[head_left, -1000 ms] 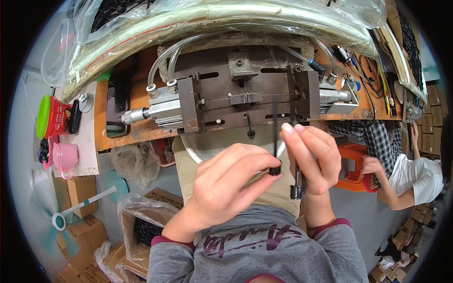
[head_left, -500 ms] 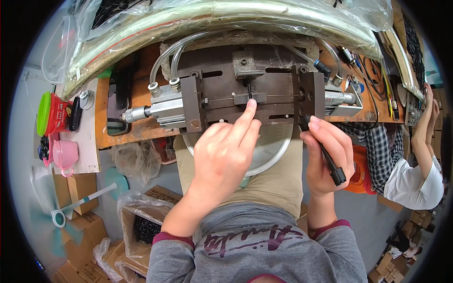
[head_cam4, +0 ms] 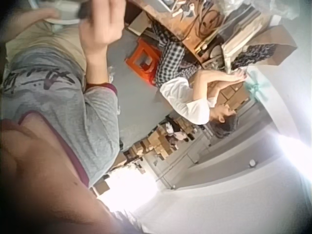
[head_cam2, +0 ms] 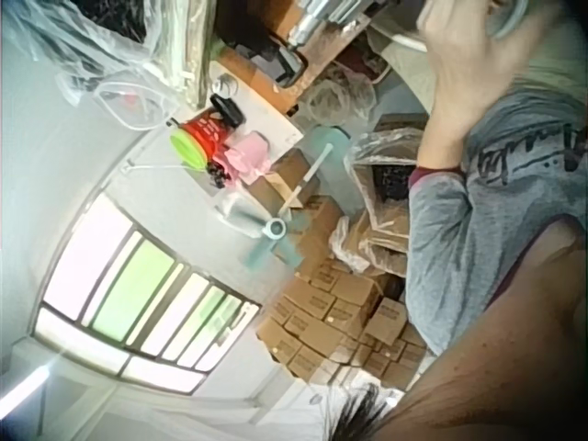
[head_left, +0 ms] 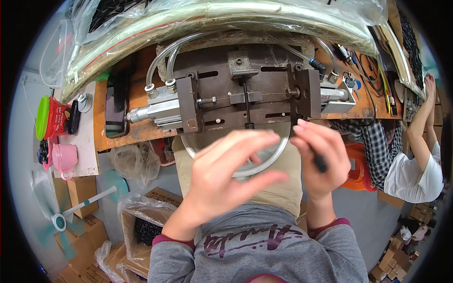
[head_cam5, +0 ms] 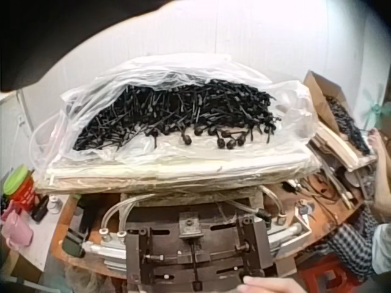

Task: The person is assembling small black electronic components using an industrial press and sorting them into boxes.

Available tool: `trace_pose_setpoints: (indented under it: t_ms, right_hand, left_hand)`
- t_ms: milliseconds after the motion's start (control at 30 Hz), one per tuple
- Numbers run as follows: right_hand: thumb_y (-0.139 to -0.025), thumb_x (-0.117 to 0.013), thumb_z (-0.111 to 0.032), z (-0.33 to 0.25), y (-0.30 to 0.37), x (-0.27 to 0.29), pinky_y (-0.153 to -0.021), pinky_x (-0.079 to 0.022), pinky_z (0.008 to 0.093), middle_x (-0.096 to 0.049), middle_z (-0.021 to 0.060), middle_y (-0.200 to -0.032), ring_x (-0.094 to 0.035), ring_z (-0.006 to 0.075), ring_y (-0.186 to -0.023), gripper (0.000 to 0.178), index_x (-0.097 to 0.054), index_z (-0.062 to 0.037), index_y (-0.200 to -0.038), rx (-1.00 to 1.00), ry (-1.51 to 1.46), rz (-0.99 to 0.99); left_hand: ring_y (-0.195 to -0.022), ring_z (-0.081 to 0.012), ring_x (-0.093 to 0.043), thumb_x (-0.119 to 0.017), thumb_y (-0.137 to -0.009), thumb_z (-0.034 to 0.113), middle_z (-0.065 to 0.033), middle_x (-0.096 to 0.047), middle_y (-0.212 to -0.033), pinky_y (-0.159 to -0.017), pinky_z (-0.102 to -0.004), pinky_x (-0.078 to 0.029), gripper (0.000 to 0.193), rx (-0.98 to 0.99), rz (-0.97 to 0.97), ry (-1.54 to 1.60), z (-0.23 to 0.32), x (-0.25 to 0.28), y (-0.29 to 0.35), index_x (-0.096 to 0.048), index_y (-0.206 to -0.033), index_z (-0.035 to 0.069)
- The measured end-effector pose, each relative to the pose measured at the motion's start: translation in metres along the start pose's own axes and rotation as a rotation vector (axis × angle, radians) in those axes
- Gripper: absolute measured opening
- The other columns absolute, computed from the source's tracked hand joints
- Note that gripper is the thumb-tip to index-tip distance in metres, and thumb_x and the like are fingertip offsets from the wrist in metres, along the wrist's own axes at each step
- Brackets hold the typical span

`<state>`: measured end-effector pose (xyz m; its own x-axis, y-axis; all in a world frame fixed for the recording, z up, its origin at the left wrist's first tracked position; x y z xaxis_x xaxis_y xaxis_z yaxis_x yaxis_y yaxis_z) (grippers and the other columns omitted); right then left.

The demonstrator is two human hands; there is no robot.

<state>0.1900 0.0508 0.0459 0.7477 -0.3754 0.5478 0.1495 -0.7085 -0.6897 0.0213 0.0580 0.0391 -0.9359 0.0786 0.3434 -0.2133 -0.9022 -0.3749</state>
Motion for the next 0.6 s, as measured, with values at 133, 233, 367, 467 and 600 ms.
trace_pose_setpoints:
  t_ms: [133,233,367,467,600]
  right_hand:
    - [-0.073,-0.074,0.0,-0.017,0.006,-0.014,-0.066,-0.059,0.0304,-0.065,0.02,-0.11,-0.07,0.0264,-0.081,0.034,-0.07,0.0057,-0.106,0.195,0.112,-0.082]
    - [-0.073,-0.073,0.001,-0.018,0.004,-0.013,-0.069,-0.06,0.0315,-0.065,0.0201,-0.11,-0.071,0.0274,-0.083,0.034,-0.07,0.0064,-0.106,0.208,0.097,-0.058]
    - [-0.07,-0.073,0.002,-0.015,0.004,-0.009,-0.069,-0.06,0.0318,-0.066,0.0183,-0.109,-0.07,0.027,-0.084,0.036,-0.072,0.0048,-0.105,0.277,0.108,0.008]
    - [-0.066,-0.072,0.004,-0.012,0.006,-0.005,-0.067,-0.058,0.0308,-0.066,0.0165,-0.109,-0.069,0.0249,-0.084,0.037,-0.074,0.0017,-0.103,0.273,0.066,0.085]
    - [-0.062,-0.069,0.013,-0.009,0.006,-0.003,-0.071,-0.056,0.0308,-0.065,0.0142,-0.111,-0.066,0.0247,-0.087,0.043,-0.075,-0.0012,-0.102,0.246,0.066,0.17]
  left_hand:
    - [-0.074,-0.0155,-0.067,-0.089,-0.063,0.01,-0.0097,-0.072,-0.091,-0.064,-0.0264,-0.055,0.044,-0.004,-0.087,0.143,0.014,-0.005,0.005,-0.072,-0.103,0.0]
    - [-0.075,-0.0183,-0.068,-0.089,-0.063,0.007,-0.0098,-0.071,-0.088,-0.065,-0.0273,-0.055,0.04,-0.08,-0.066,0.07,0.02,-0.002,0.007,-0.073,-0.099,0.001]
    - [-0.076,-0.0204,-0.069,-0.088,-0.062,0.006,-0.0097,-0.072,-0.087,-0.065,-0.0279,-0.056,0.036,-0.078,-0.063,0.096,0.02,-0.002,0.011,-0.073,-0.095,0.002]
    - [-0.076,-0.0202,-0.069,-0.088,-0.063,0.005,-0.0095,-0.072,-0.086,-0.065,-0.0281,-0.056,0.035,-0.104,-0.067,0.125,0.016,-0.002,0.013,-0.073,-0.094,0.002]
    - [-0.076,-0.0201,-0.069,-0.088,-0.063,0.006,-0.0094,-0.072,-0.086,-0.065,-0.0283,-0.056,0.034,-0.121,-0.08,0.155,0.018,0.0,0.015,-0.073,-0.093,0.002]
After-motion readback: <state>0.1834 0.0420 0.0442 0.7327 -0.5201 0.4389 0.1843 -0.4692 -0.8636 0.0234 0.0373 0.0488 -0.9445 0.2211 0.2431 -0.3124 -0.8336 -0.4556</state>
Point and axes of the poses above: each hand's wrist, its own y-axis away from the middle knuckle, its own x-axis out of the back of the hand, z = x × y, the point moved 6 cm from there along -y, towards the middle knuckle
